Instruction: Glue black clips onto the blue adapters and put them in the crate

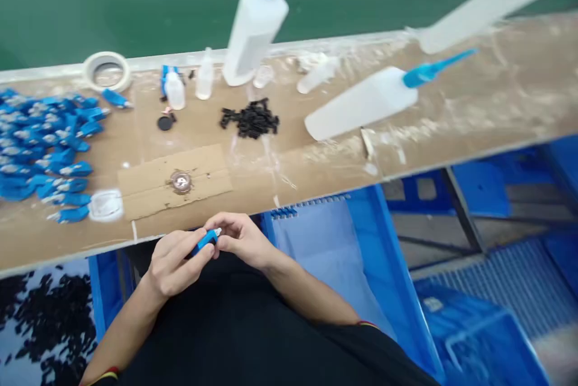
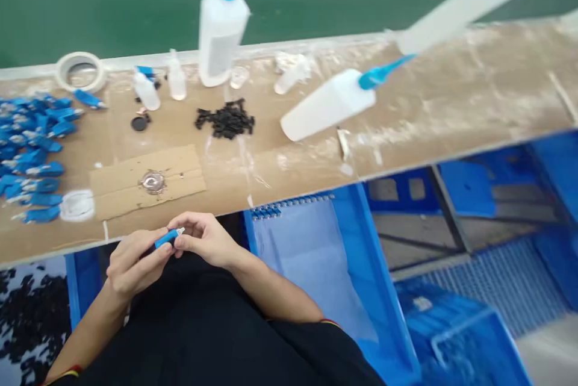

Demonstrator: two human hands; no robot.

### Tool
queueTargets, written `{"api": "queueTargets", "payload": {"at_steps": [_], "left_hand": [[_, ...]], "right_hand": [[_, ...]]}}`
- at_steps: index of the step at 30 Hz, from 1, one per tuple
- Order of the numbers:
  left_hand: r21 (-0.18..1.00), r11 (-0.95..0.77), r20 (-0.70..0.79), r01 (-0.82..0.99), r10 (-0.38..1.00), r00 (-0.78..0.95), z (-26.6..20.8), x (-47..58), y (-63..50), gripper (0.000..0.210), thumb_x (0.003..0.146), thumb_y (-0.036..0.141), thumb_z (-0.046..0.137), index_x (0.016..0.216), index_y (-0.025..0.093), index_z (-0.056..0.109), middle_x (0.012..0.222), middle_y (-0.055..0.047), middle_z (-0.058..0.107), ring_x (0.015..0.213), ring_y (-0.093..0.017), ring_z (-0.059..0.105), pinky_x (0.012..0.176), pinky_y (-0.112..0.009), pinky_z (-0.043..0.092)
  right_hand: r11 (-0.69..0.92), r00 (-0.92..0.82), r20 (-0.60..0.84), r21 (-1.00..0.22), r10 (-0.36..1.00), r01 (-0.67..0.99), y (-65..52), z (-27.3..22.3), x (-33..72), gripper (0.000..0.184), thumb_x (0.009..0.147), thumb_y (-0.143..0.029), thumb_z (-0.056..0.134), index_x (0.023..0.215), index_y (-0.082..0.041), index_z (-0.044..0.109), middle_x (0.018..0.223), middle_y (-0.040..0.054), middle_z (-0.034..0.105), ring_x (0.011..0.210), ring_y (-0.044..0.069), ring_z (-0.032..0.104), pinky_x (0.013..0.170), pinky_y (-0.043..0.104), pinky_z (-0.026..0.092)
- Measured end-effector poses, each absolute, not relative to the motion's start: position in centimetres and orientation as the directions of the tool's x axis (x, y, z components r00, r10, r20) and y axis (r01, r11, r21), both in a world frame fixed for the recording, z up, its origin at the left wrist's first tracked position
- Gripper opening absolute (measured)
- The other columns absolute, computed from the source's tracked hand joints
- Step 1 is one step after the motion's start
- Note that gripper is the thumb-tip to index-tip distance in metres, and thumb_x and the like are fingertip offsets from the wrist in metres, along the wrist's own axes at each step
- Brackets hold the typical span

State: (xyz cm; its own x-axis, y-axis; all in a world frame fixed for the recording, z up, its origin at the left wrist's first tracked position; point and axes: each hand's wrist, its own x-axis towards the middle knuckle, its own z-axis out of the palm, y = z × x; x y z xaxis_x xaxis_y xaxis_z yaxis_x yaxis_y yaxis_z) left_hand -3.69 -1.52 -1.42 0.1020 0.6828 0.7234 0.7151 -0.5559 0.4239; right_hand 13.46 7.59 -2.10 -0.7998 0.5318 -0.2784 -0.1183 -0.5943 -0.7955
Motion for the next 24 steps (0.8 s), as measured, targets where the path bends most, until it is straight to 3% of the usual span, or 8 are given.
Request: {"api": "queueTargets", "payload": {"at_steps": [3,6,8,9,12,15,18,24], "left_hand": [[0.39,-0.663,0.66,0.639,0.685,0.308,-3.0,-2.4,-0.3,0.04,0.089,0.005,0.073,0.126,0.017,0.066,0.115,-0.015,0.078,0.102,-0.024,0.075,0.079,-0.035,0.059],[0.519,-0.654,0.576,0.551,0.743,0.34,-4.3,0.3,0.3,0.077,0.091,0.013,0.075,0.157,0.025,0.036,0.133,-0.018,0.07,0.121,-0.029,0.069,0.091,-0.044,0.06],[0.606,-0.612,0.527,0.508,0.787,0.32,-4.8,1.9,0.3,0.093,0.091,0.015,0.075,0.164,0.029,0.02,0.144,-0.021,0.061,0.127,-0.029,0.065,0.093,-0.047,0.061],[0.642,-0.588,0.504,0.492,0.807,0.307,-5.0,2.5,0.3,0.093,0.091,0.014,0.074,0.164,0.029,0.019,0.144,-0.022,0.059,0.127,-0.029,0.065,0.093,-0.046,0.062],[0.715,-0.506,0.406,0.482,0.862,0.303,-5.1,3.0,0.3,0.078,0.092,0.011,0.071,0.159,0.024,0.034,0.134,-0.02,0.064,0.12,-0.027,0.068,0.092,-0.044,0.063],[0.702,-0.488,0.322,0.519,0.868,0.379,-4.5,2.3,0.6,0.054,0.093,0.01,0.069,0.144,0.021,0.054,0.123,-0.016,0.07,0.111,-0.026,0.072,0.09,-0.04,0.064],[0.672,-0.484,0.287,0.561,0.868,0.405,-3.9,1.0,0.7,0.038,0.093,0.009,0.068,0.129,0.021,0.064,0.115,-0.012,0.073,0.103,-0.024,0.074,0.087,-0.038,0.064],[0.68,-0.378,0.286,0.627,0.926,0.248,-4.0,-0.8,-0.7,0.033,0.091,0.003,0.068,0.12,0.018,0.068,0.108,-0.01,0.074,0.098,-0.021,0.075,0.086,-0.034,0.064]], "right_hand": [[-0.676,-0.689,-0.408,-0.72,0.598,-0.16,6.0,-3.8,16.3,0.045,0.07,-0.053,0.092,0.092,-0.018,0.073,0.076,0.0005,0.072,0.063,0.013,0.066,0.064,0.027,0.058],[-0.536,-0.408,-0.461,-0.84,0.788,-0.085,5.3,-5.9,21.9,0.044,0.072,-0.054,0.09,0.095,-0.02,0.074,0.08,0.0022,0.073,0.061,0.014,0.064,0.06,0.029,0.057],[-0.353,-0.064,-0.366,-0.922,0.928,0.157,5.6,-7.8,27.1,0.043,0.075,-0.056,0.085,0.098,-0.021,0.074,0.081,0.0036,0.073,0.063,0.016,0.065,0.063,0.032,0.059],[-0.284,0.129,-0.255,-0.903,0.958,0.323,6.0,-8.8,29.9,0.045,0.076,-0.059,0.082,0.098,-0.021,0.074,0.082,0.0041,0.073,0.067,0.018,0.066,0.066,0.034,0.06],[-0.304,0.346,-0.156,-0.85,0.925,0.429,7.6,-12.3,37.0,0.043,0.077,-0.057,0.078,0.097,-0.021,0.071,0.096,0.0085,0.072,0.081,0.022,0.066,0.079,0.041,0.061],[-0.336,0.369,-0.17,-0.827,0.914,0.45,9.3,-15.9,40.6,0.028,0.076,-0.045,0.079,0.087,-0.022,0.07,0.097,0.0081,0.07,0.084,0.022,0.063,0.085,0.042,0.06],[-0.347,0.312,-0.224,-0.834,0.923,0.428,10.8,-19.1,40.9,0.013,0.073,-0.025,0.08,0.08,-0.023,0.07,0.094,0.005,0.069,0.08,0.019,0.062,0.088,0.038,0.059],[-0.372,0.323,-0.281,-0.889,0.904,0.268,12.3,-22.7,39.5,0.037,0.069,-0.001,0.071,0.099,-0.023,0.069,0.097,0.0002,0.068,0.082,0.014,0.064,0.089,0.031,0.056]]}}
